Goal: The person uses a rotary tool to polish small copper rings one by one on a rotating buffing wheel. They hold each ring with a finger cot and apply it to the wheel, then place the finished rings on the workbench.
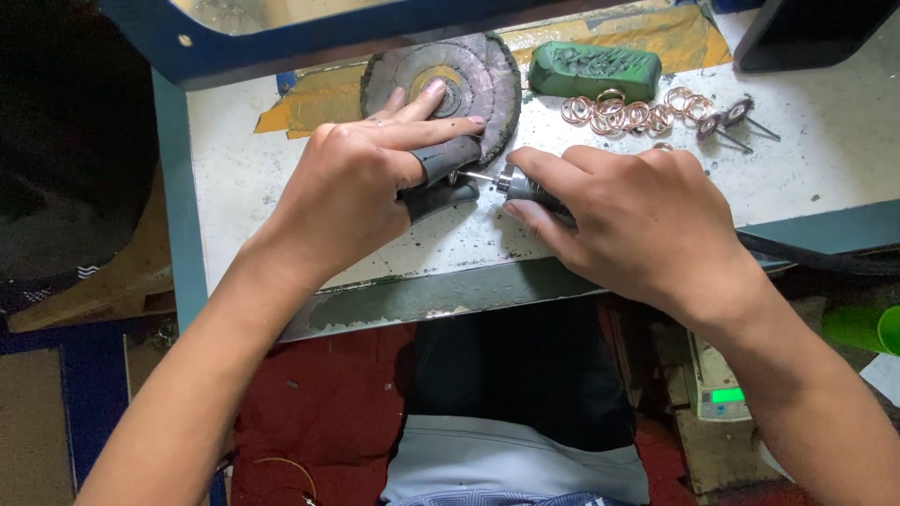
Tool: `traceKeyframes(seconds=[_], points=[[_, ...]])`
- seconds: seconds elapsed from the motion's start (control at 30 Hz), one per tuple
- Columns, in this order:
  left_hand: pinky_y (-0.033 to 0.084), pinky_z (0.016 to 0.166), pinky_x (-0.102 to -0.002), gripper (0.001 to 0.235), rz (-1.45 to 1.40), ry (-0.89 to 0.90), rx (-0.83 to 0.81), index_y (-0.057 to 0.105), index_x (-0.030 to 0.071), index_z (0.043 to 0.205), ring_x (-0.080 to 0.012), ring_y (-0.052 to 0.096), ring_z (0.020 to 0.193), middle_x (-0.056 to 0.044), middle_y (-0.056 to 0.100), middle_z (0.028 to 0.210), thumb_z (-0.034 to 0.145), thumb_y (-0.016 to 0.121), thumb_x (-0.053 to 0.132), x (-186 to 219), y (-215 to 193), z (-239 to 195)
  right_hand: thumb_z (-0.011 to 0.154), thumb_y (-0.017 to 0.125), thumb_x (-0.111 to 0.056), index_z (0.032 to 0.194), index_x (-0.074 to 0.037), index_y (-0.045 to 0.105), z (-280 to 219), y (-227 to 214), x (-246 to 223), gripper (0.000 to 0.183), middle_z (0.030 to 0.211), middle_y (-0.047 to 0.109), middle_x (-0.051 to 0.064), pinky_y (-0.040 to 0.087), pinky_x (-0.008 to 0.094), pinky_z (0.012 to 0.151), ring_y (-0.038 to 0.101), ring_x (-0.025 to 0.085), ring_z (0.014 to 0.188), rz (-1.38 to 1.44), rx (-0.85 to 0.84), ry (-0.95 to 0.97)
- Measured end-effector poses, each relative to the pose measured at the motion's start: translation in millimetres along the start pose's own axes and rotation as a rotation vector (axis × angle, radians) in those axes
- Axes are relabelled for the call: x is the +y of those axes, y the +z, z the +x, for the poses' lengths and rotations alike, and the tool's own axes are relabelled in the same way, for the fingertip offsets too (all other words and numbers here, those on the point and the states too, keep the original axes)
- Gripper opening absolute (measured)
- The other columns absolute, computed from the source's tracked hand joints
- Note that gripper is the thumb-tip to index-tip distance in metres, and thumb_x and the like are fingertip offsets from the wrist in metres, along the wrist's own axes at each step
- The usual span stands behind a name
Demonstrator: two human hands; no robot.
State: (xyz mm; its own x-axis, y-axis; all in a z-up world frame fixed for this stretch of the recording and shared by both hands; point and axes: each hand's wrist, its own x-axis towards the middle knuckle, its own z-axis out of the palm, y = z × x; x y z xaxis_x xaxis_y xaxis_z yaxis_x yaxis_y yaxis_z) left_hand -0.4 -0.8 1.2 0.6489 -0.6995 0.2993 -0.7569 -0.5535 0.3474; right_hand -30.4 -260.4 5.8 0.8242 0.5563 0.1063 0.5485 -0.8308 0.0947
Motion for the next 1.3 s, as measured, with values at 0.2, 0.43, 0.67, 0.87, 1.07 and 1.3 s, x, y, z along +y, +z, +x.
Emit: traceKeyframes(seconds=[0.2, 0.43, 0.67, 0.87, 1.07, 1.3], points=[[0.050, 0.112, -0.051, 0.038, -0.041, 0.020, 0.023, 0.074, -0.001, 0.065, -0.0422, 0.054, 0.134, -0.007, 0.068, 0.135, 0.056, 0.053, -0.031, 0, -1, 1, 0.102, 0.059, -0.057, 0.132, -0.022, 0.062, 3, -1, 5, 0.046, 0.070, 0.068, -0.001, 0.048, 0.042, 0.033, 0.062, 0.029, 0.040, 0.038, -0.018, -0.089], [0.050, 0.112, -0.051, 0.034, -0.045, 0.019, 0.030, 0.076, 0.001, 0.067, -0.0428, 0.055, 0.134, -0.008, 0.068, 0.134, 0.064, 0.060, -0.029, 2, -2, 2, 0.102, 0.059, -0.056, 0.130, -0.021, 0.060, 4, -4, 1, 0.045, 0.070, 0.067, 0.000, 0.049, 0.043, 0.033, 0.064, 0.031, 0.040, 0.035, -0.053, -0.058], [0.056, 0.104, -0.047, 0.033, -0.008, -0.008, 0.010, 0.070, 0.001, 0.055, -0.0401, 0.055, 0.134, -0.006, 0.069, 0.133, 0.062, 0.057, -0.030, 3, -2, 2, 0.102, 0.059, -0.057, 0.125, -0.023, 0.064, 1, -4, -3, 0.042, 0.072, 0.069, 0.000, 0.049, 0.040, 0.032, 0.065, 0.028, 0.040, 0.013, -0.022, -0.007], [0.059, 0.095, -0.045, 0.036, 0.008, -0.036, -0.018, 0.071, 0.003, 0.055, -0.0373, 0.055, 0.135, -0.002, 0.069, 0.135, 0.059, 0.056, -0.030, 2, -3, 2, 0.102, 0.058, -0.053, 0.127, -0.021, 0.060, 3, -9, -3, 0.041, 0.073, 0.069, 0.002, 0.053, 0.048, 0.038, 0.069, 0.035, 0.047, 0.098, -0.091, -0.007], [0.056, 0.099, -0.044, 0.053, 0.035, -0.054, -0.025, 0.083, 0.003, 0.096, -0.0363, 0.053, 0.135, -0.002, 0.065, 0.136, 0.059, 0.060, -0.028, 0, 1, 1, 0.103, 0.055, -0.052, 0.131, -0.018, 0.059, 5, -11, 2, 0.044, 0.072, 0.070, 0.006, 0.053, 0.049, 0.041, 0.067, 0.035, 0.046, 0.143, -0.145, -0.045], [0.055, 0.103, -0.048, 0.040, -0.012, -0.033, 0.006, 0.082, 0.004, 0.080, -0.0400, 0.056, 0.132, -0.004, 0.067, 0.134, 0.067, 0.061, -0.027, 0, 0, 0, 0.101, 0.056, -0.053, 0.136, -0.022, 0.060, 3, -8, -4, 0.047, 0.088, 0.076, 0.010, 0.055, 0.053, 0.046, 0.073, 0.042, 0.060, 0.106, -0.113, 0.038]])
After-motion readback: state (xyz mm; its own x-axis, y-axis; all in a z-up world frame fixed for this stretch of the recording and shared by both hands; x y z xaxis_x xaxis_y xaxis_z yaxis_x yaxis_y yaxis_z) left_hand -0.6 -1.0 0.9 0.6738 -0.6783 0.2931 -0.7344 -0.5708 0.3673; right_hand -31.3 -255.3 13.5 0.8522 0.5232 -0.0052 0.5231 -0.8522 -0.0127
